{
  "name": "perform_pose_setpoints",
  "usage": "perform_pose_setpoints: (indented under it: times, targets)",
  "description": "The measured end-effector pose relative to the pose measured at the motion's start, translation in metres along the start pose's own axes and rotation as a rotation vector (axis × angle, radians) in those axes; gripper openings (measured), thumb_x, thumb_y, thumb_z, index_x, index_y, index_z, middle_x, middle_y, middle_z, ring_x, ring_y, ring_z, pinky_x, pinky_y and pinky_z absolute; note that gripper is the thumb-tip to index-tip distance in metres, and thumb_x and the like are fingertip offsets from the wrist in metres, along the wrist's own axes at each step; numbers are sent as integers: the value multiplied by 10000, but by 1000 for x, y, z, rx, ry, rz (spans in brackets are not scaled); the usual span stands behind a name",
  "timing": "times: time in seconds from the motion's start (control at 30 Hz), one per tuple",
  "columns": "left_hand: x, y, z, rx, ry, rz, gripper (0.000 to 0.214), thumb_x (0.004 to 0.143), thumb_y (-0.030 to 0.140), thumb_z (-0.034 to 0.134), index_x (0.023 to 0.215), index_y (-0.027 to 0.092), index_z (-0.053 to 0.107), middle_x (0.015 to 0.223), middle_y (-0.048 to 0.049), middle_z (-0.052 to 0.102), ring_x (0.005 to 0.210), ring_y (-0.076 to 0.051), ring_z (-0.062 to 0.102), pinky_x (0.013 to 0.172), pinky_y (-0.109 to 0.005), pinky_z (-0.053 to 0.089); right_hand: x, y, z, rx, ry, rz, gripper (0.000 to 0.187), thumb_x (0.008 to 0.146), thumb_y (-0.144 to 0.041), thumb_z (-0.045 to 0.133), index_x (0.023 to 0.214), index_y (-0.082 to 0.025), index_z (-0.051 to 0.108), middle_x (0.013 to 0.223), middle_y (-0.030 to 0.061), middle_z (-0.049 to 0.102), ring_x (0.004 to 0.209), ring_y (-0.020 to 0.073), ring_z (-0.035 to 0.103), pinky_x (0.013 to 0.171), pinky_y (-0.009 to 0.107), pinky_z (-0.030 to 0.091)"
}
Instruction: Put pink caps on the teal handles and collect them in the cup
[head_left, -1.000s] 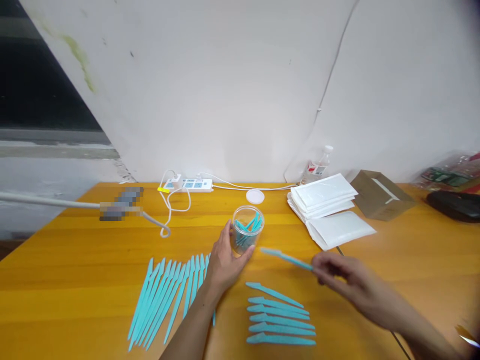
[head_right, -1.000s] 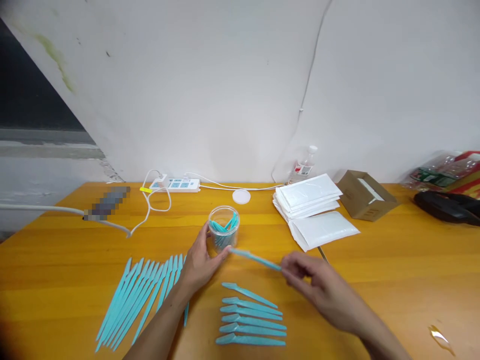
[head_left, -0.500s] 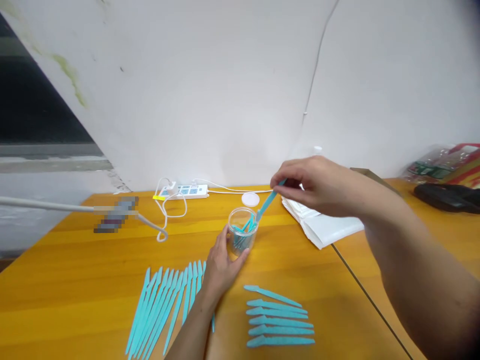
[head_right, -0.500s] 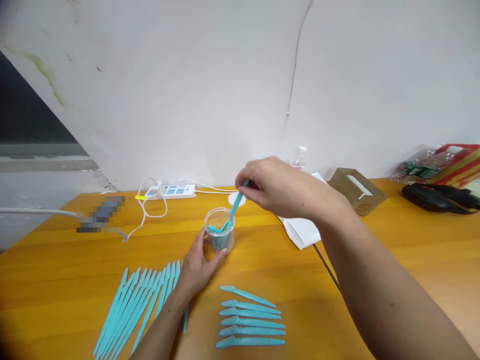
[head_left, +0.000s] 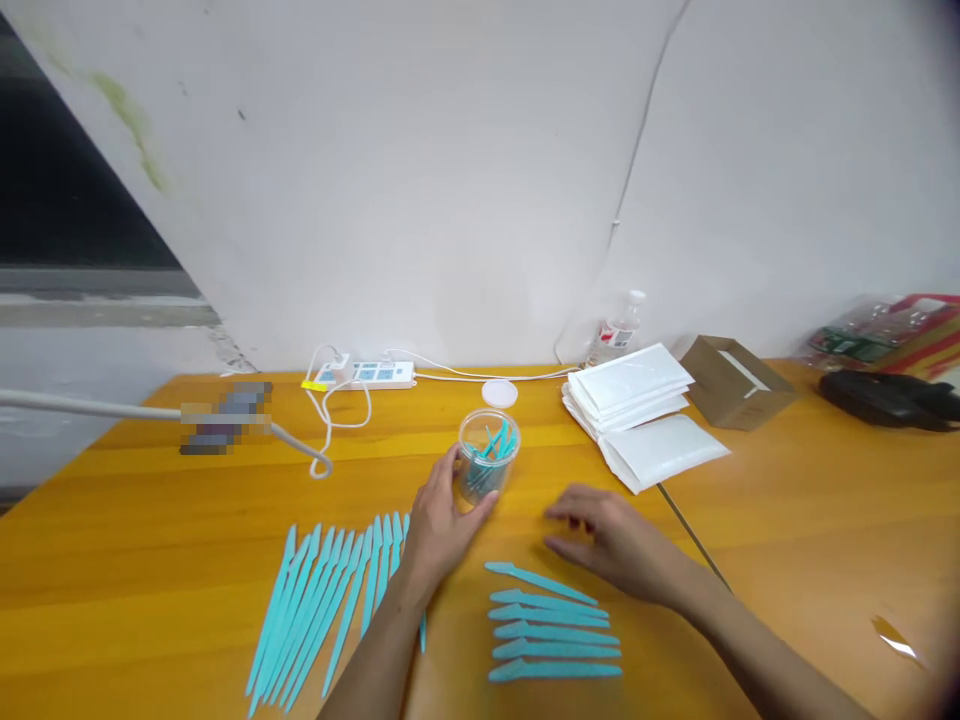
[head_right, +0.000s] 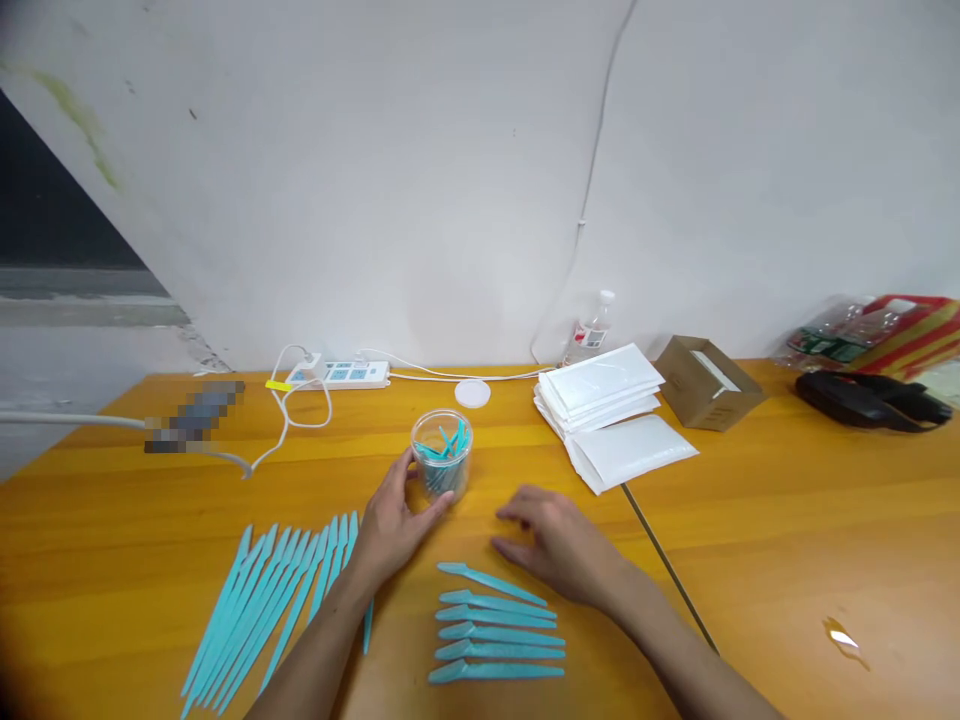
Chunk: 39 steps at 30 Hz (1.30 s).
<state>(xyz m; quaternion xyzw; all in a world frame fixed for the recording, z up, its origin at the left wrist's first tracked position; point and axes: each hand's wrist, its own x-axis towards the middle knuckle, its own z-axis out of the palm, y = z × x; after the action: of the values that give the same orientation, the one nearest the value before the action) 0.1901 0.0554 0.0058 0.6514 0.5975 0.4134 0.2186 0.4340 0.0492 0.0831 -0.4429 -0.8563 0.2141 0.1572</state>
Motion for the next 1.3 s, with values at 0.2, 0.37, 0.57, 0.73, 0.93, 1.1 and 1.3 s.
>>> perform_pose_setpoints:
  times: [0.2,0.37,0.57,0.73,0.93,1.1,1.3]
  targets:
    - [0,0,2,3,3,-3,691,827,433,677,1429,244,395,1366,-123,578,1256,-281,555,1050,-453,432,-26,18,37,69,-242,235,44,766,-169,625,766,-178,669,783,24,663,665,154,592,597,250,433]
    - [-1,1,1,6,0,-11,693,831,462,670,1426,242,392,1366,-121,581,1250,-273,562,1039,-438,441,-28,7,1,41,-173,145,192,905,-193,480,775,-215,621,773,40,656,663,168,576,607,281,448]
    - [-2,0,4,-35,-1,-8,685,831,459,674,1422,247,400,1380,-119,574,1256,-266,560,1031,-425,452,-2,-22,-101,-70,235,1,245,949,-382,532,962,-192,686,847,45,685,726,151,593,627,241,439]
    - [-2,1,3,-28,-33,-59,733,826,509,668,1448,259,371,1359,-119,604,1251,-270,574,1019,-424,463,91,-58,-106,-357,-16,-163,212,933,-228,522,911,-162,722,858,68,706,734,163,622,653,254,422]
    - [-2,0,4,4,-9,-65,754,802,508,692,1443,262,382,1297,-107,648,1183,-272,620,968,-420,497,110,-71,-59,-449,-82,-165,377,976,-239,488,1319,-95,544,1144,184,653,985,263,639,797,341,477]
    - [-1,-3,5,-12,-31,-65,746,804,480,696,1445,280,372,1315,-81,639,1189,-266,613,982,-416,489,6,-34,-25,-103,27,-56,281,970,-381,519,1148,-211,655,947,70,645,815,184,619,741,292,468]
    - [0,0,5,8,-65,-70,727,815,480,680,1443,285,369,1331,-70,630,1211,-262,598,996,-415,475,-62,17,29,58,-293,225,60,803,-157,605,773,-183,650,800,9,617,668,121,543,618,227,386]
